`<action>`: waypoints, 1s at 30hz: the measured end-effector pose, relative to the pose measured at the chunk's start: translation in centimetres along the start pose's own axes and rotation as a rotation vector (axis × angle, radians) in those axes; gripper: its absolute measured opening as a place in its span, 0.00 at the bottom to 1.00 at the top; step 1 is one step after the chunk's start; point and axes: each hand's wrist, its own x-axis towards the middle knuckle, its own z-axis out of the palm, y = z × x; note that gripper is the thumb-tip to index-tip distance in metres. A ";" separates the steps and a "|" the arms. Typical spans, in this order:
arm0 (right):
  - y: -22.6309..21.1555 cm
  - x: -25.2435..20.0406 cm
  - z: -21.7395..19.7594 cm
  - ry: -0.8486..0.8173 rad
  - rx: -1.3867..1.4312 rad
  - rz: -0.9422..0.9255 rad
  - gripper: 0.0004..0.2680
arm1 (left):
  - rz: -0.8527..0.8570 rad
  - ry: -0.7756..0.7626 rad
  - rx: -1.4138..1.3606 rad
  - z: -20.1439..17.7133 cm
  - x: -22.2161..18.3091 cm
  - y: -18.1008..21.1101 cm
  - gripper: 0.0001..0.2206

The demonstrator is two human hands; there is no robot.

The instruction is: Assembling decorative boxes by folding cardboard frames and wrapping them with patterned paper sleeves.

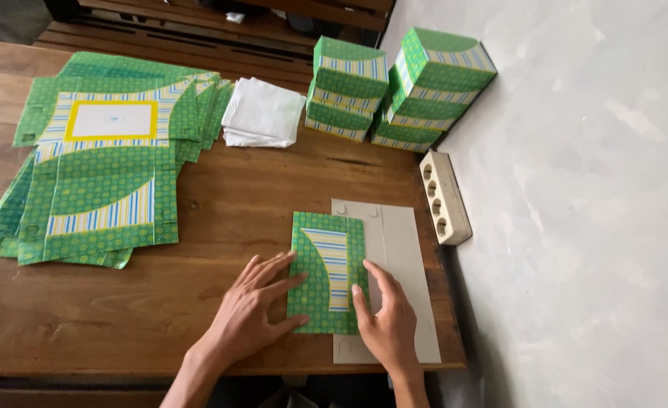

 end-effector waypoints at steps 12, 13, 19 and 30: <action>0.1 -0.5 0.1 0.016 -0.042 -0.070 0.17 | 0.121 -0.331 0.209 2.0 1.3 -2.5 0.32; 0.0 -0.5 0.0 0.023 -0.012 -0.070 0.18 | 0.155 -0.294 0.241 2.0 1.3 -2.5 0.29; -0.1 -0.6 -0.4 0.012 0.097 -0.027 0.19 | 0.129 -0.399 0.219 -0.3 2.8 -1.6 0.30; 0.1 -0.5 -0.6 0.040 0.183 -0.019 0.17 | 0.428 -0.385 0.426 0.9 3.1 -1.1 0.37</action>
